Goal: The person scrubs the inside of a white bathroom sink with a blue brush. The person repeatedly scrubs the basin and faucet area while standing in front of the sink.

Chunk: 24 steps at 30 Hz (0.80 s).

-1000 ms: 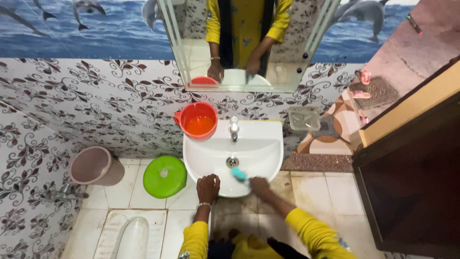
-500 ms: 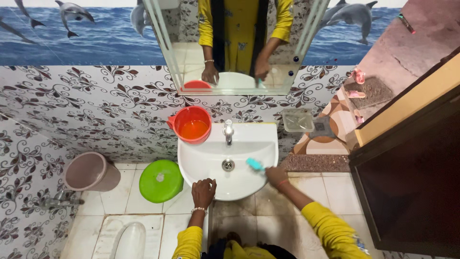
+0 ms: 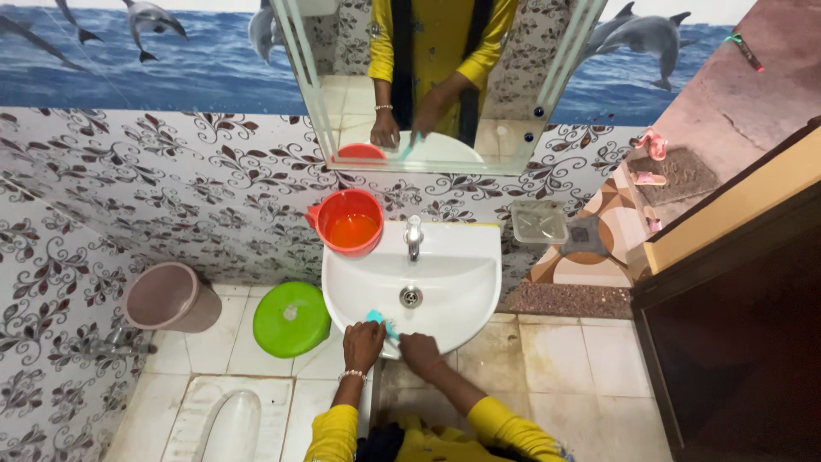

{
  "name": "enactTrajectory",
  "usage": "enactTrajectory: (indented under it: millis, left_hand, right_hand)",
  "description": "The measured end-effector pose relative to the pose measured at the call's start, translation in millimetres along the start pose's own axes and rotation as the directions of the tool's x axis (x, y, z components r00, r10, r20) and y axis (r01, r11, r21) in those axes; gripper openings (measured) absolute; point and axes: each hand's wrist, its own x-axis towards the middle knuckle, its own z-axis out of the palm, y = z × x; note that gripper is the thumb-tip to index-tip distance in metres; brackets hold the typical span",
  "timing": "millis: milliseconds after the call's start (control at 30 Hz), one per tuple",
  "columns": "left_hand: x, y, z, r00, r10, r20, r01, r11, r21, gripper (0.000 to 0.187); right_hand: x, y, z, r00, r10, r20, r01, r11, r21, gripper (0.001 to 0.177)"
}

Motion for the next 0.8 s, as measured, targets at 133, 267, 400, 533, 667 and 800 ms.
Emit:
enactTrajectory:
  millis: [133, 267, 400, 533, 667, 800]
  left_hand:
    - [-0.6, 0.3, 2.3, 0.998, -0.05, 0.026, 0.05, 0.999, 0.0, 0.038]
    - [7.1, -1.1, 9.9, 0.998, -0.042, 0.039, 0.04, 0.998, 0.051, 0.035]
    - [22.6, -10.5, 3.1, 1.0, 0.017, -0.008, -0.017, 1.0, 0.021, 0.032]
    - [31.1, -18.0, -3.6, 0.992, 0.066, -0.108, -0.061, 0.997, 0.051, 0.029]
    - [27.7, -16.3, -4.4, 0.987, 0.035, -0.154, -0.033, 0.999, 0.018, 0.03]
    - [28.0, -14.5, -5.1, 0.988, 0.061, -0.145, -0.061, 0.998, 0.008, 0.027]
  right_hand:
    - [9.3, 16.2, -3.2, 0.999, 0.009, 0.041, -0.006, 0.997, -0.074, 0.016]
    - [2.6, 105.2, -44.1, 0.993, -0.047, -0.111, 0.017, 0.966, -0.259, 0.016]
    - [-20.1, 177.4, -107.9, 0.96, 0.279, -0.027, -0.277, 0.93, -0.241, 0.022]
    - [-26.2, 166.2, -112.7, 0.978, 0.185, -0.097, -0.206, 0.935, -0.288, 0.021]
    - [-2.1, 86.6, -61.5, 0.996, 0.047, 0.073, -0.03, 0.977, -0.212, 0.016]
    - [28.5, -0.5, -16.1, 1.0, -0.009, 0.022, 0.01, 0.999, -0.033, 0.018]
